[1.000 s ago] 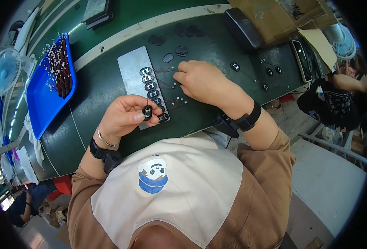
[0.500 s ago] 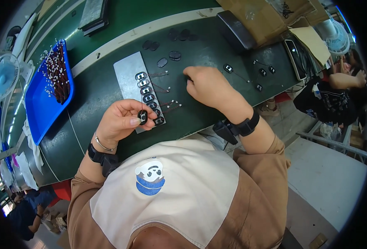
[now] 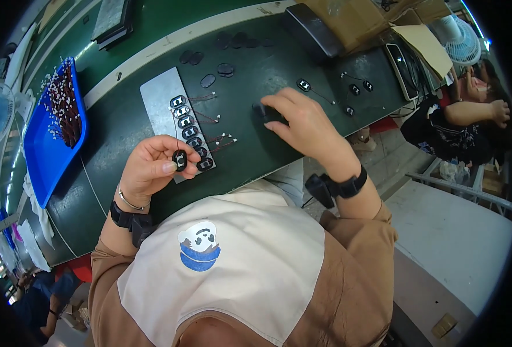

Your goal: The person picks up a speaker and a wire, joins them together by hand, and places the assembled unit onto a metal plate. This process is repeated for several more units, with the person occasionally rearranging components on the table.

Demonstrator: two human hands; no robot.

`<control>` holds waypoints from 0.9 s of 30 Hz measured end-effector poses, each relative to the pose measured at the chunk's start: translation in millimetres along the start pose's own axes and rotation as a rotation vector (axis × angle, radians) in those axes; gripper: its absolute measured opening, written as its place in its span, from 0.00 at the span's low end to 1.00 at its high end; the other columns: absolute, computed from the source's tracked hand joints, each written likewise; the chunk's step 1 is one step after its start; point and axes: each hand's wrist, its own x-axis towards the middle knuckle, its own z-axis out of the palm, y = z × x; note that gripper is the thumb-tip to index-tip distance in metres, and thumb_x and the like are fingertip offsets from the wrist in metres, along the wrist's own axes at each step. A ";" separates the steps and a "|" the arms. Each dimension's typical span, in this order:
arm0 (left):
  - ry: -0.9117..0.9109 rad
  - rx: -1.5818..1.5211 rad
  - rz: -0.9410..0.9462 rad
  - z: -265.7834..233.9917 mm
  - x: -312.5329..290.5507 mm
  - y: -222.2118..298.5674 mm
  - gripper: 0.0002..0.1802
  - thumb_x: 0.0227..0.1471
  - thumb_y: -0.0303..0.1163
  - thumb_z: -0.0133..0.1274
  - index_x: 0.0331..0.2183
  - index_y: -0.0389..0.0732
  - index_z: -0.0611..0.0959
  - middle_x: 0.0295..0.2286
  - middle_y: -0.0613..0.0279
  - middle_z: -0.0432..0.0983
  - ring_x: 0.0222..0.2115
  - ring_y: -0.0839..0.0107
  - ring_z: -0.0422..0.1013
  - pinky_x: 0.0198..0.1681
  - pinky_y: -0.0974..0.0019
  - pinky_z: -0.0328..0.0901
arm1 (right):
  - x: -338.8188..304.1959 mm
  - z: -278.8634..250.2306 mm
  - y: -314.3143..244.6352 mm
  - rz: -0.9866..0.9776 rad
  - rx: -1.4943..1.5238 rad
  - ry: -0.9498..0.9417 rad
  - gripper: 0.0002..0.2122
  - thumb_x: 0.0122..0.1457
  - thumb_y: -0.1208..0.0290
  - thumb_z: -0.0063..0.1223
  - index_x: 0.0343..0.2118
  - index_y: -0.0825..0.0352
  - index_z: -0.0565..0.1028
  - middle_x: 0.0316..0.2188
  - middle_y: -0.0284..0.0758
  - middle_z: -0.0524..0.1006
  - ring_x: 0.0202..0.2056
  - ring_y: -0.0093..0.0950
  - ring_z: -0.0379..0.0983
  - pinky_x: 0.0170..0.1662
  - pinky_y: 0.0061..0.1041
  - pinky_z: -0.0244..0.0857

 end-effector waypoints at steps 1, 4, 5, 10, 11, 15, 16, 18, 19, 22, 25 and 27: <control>-0.005 0.003 -0.004 -0.2 0.9 -0.2 0.17 0.46 0.23 0.55 0.40 0.28 0.74 0.36 0.42 0.75 0.34 0.61 0.76 0.39 0.62 0.72 | 5.2 1.4 8.1 -0.101 -0.003 0.017 0.16 0.44 0.77 0.59 0.40 0.67 0.73 0.28 0.37 0.72 0.27 0.37 0.71 0.31 0.29 0.66; -0.060 -0.008 -0.011 -4.6 -0.1 -1.8 0.17 0.49 0.23 0.54 0.42 0.29 0.75 0.38 0.45 0.74 0.37 0.63 0.74 0.42 0.62 0.70 | 20.0 0.9 18.7 -0.222 0.007 -0.027 0.17 0.44 0.77 0.60 0.40 0.66 0.73 0.29 0.37 0.72 0.28 0.37 0.71 0.31 0.29 0.66; -0.060 -0.003 -0.011 -4.9 0.0 -1.9 0.17 0.49 0.23 0.54 0.42 0.29 0.75 0.38 0.45 0.74 0.37 0.63 0.74 0.42 0.62 0.70 | 23.8 -0.9 20.4 -0.234 0.013 -0.090 0.17 0.44 0.76 0.60 0.40 0.66 0.73 0.30 0.38 0.72 0.28 0.37 0.71 0.32 0.29 0.66; -0.074 0.024 -0.011 -5.0 0.8 -3.0 0.18 0.47 0.23 0.55 0.42 0.29 0.75 0.38 0.44 0.74 0.37 0.62 0.74 0.42 0.63 0.70 | 33.2 -11.2 22.5 -0.248 -0.024 -0.293 0.15 0.44 0.75 0.59 0.37 0.67 0.73 0.30 0.39 0.72 0.29 0.37 0.72 0.32 0.29 0.66; -0.080 0.039 -0.001 -6.3 -2.6 -2.7 0.18 0.47 0.23 0.55 0.42 0.29 0.75 0.38 0.44 0.74 0.37 0.62 0.74 0.42 0.63 0.70 | 34.9 -9.2 21.0 -0.231 -0.041 -0.279 0.15 0.44 0.75 0.59 0.37 0.67 0.73 0.30 0.39 0.72 0.29 0.37 0.72 0.32 0.29 0.66; -0.019 0.024 -0.006 -5.5 -2.6 -4.3 0.19 0.44 0.23 0.57 0.41 0.27 0.75 0.39 0.43 0.73 0.36 0.61 0.74 0.41 0.63 0.70 | 37.8 5.4 30.4 -0.263 0.111 -0.237 0.13 0.44 0.73 0.59 0.34 0.68 0.72 0.27 0.37 0.72 0.28 0.32 0.72 0.30 0.27 0.66; -0.041 0.032 -0.011 -3.0 -2.2 -4.3 0.19 0.44 0.23 0.57 0.41 0.27 0.75 0.39 0.43 0.73 0.36 0.61 0.74 0.41 0.63 0.70 | 38.0 4.2 22.2 -0.218 0.223 -0.218 0.13 0.43 0.73 0.59 0.34 0.68 0.72 0.27 0.36 0.71 0.26 0.30 0.72 0.29 0.26 0.66; 0.003 0.041 0.001 1.8 1.7 -5.9 0.19 0.43 0.22 0.58 0.40 0.27 0.75 0.40 0.42 0.72 0.34 0.60 0.75 0.40 0.62 0.70 | 29.4 4.1 0.7 -0.191 0.424 -0.142 0.14 0.42 0.73 0.61 0.34 0.68 0.72 0.26 0.34 0.70 0.25 0.25 0.71 0.27 0.22 0.65; 0.034 0.046 0.006 4.0 2.3 -6.3 0.19 0.43 0.22 0.58 0.40 0.27 0.75 0.41 0.42 0.72 0.34 0.60 0.75 0.40 0.62 0.70 | 23.3 8.8 -11.0 -0.212 0.520 -0.087 0.14 0.41 0.73 0.61 0.33 0.67 0.73 0.25 0.33 0.70 0.24 0.23 0.70 0.26 0.21 0.65; 0.035 0.042 -0.008 0.9 5.2 -13.3 0.19 0.42 0.21 0.58 0.39 0.26 0.76 0.41 0.41 0.71 0.33 0.59 0.75 0.40 0.62 0.71 | 15.1 33.6 -34.8 -0.328 0.655 0.070 0.14 0.40 0.75 0.61 0.32 0.67 0.72 0.24 0.33 0.70 0.24 0.24 0.71 0.26 0.20 0.65; 0.002 0.039 -0.009 -2.6 2.2 -14.1 0.18 0.41 0.20 0.58 0.39 0.26 0.76 0.41 0.41 0.71 0.33 0.59 0.76 0.41 0.62 0.71 | 16.0 44.8 -43.9 -0.361 0.630 0.136 0.13 0.40 0.75 0.61 0.31 0.67 0.72 0.24 0.33 0.70 0.23 0.25 0.71 0.25 0.21 0.65; -0.059 0.033 0.008 -4.5 0.2 -14.4 0.18 0.41 0.19 0.58 0.38 0.26 0.77 0.41 0.42 0.71 0.33 0.59 0.76 0.41 0.62 0.71 | 15.7 47.4 -47.9 -0.380 0.600 0.171 0.13 0.40 0.75 0.61 0.30 0.67 0.72 0.23 0.33 0.70 0.23 0.25 0.71 0.25 0.21 0.65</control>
